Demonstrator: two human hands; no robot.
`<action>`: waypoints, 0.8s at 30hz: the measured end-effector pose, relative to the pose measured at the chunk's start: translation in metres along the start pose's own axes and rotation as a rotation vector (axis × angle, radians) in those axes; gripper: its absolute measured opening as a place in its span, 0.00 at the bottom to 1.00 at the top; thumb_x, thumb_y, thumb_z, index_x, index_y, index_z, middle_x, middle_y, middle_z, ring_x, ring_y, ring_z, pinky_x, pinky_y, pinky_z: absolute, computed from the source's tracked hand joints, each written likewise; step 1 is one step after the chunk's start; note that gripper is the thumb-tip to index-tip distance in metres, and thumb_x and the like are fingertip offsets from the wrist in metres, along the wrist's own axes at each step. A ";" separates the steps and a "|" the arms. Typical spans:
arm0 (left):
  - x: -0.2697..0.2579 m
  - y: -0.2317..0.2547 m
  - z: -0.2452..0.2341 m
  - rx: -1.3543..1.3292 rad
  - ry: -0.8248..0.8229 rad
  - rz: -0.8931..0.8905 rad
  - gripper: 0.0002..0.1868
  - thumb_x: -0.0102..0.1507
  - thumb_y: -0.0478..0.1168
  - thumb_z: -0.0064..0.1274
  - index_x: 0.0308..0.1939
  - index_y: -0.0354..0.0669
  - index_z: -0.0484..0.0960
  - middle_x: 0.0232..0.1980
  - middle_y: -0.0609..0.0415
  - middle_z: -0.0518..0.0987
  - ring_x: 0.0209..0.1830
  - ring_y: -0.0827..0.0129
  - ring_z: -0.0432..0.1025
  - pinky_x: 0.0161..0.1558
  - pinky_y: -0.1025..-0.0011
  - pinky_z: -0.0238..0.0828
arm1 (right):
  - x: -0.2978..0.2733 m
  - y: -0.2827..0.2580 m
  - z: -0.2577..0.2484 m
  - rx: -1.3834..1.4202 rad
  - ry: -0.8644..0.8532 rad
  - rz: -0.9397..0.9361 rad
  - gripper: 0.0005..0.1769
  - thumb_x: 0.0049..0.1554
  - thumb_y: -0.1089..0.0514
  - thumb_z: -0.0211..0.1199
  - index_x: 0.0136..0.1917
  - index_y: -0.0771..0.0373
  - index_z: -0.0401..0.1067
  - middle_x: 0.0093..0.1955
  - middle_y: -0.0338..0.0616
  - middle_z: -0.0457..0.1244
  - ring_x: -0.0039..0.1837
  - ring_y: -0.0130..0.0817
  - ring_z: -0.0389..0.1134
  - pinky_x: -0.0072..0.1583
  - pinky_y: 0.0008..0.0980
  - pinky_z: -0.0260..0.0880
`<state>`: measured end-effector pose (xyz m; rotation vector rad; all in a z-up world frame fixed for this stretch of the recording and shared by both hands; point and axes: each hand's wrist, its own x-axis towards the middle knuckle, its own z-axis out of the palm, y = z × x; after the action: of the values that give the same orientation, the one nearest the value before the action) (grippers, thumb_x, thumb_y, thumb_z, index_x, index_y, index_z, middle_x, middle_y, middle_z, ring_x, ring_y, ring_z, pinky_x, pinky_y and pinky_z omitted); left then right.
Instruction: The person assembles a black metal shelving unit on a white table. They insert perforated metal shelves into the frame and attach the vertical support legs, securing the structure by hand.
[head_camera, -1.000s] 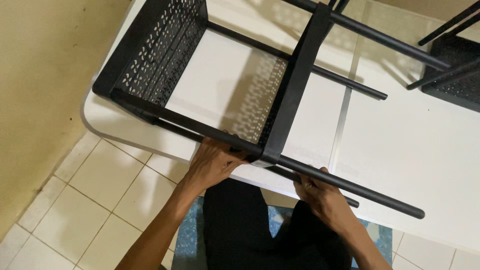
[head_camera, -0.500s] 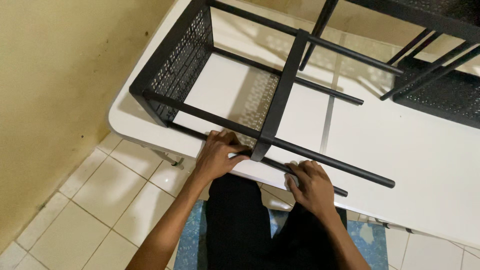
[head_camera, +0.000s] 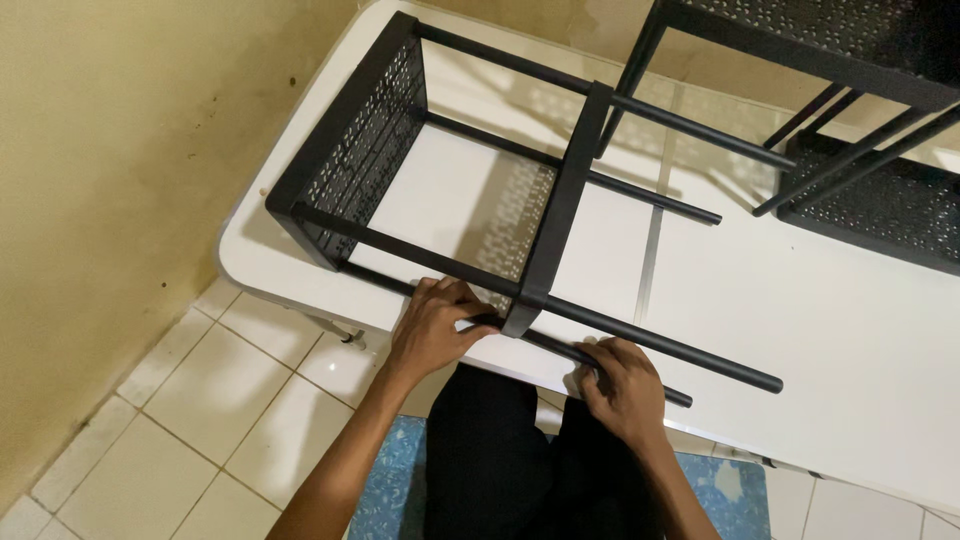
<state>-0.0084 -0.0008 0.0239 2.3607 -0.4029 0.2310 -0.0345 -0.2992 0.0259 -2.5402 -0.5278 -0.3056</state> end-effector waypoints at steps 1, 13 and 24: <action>0.000 0.000 0.001 0.001 -0.012 -0.007 0.17 0.54 0.53 0.68 0.43 0.52 0.91 0.41 0.57 0.83 0.48 0.68 0.72 0.53 0.63 0.59 | -0.001 0.001 0.001 -0.003 0.006 0.000 0.19 0.49 0.57 0.63 0.54 0.59 0.80 0.51 0.45 0.69 0.55 0.45 0.70 0.58 0.41 0.70; 0.000 -0.006 0.003 0.056 -0.022 0.023 0.19 0.56 0.55 0.65 0.45 0.50 0.91 0.46 0.55 0.84 0.55 0.64 0.70 0.57 0.60 0.57 | -0.003 0.010 0.009 -0.036 0.009 0.015 0.21 0.47 0.55 0.64 0.55 0.58 0.80 0.54 0.49 0.69 0.59 0.50 0.70 0.61 0.44 0.68; -0.003 -0.009 0.004 0.044 0.047 0.060 0.18 0.57 0.54 0.65 0.42 0.48 0.91 0.49 0.54 0.83 0.57 0.63 0.70 0.60 0.60 0.58 | 0.001 0.000 0.006 -0.023 -0.042 0.086 0.18 0.49 0.53 0.64 0.54 0.56 0.80 0.52 0.46 0.70 0.57 0.46 0.71 0.59 0.42 0.70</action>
<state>-0.0083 0.0038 0.0144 2.3832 -0.4510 0.3267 -0.0329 -0.2958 0.0208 -2.5880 -0.4312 -0.2284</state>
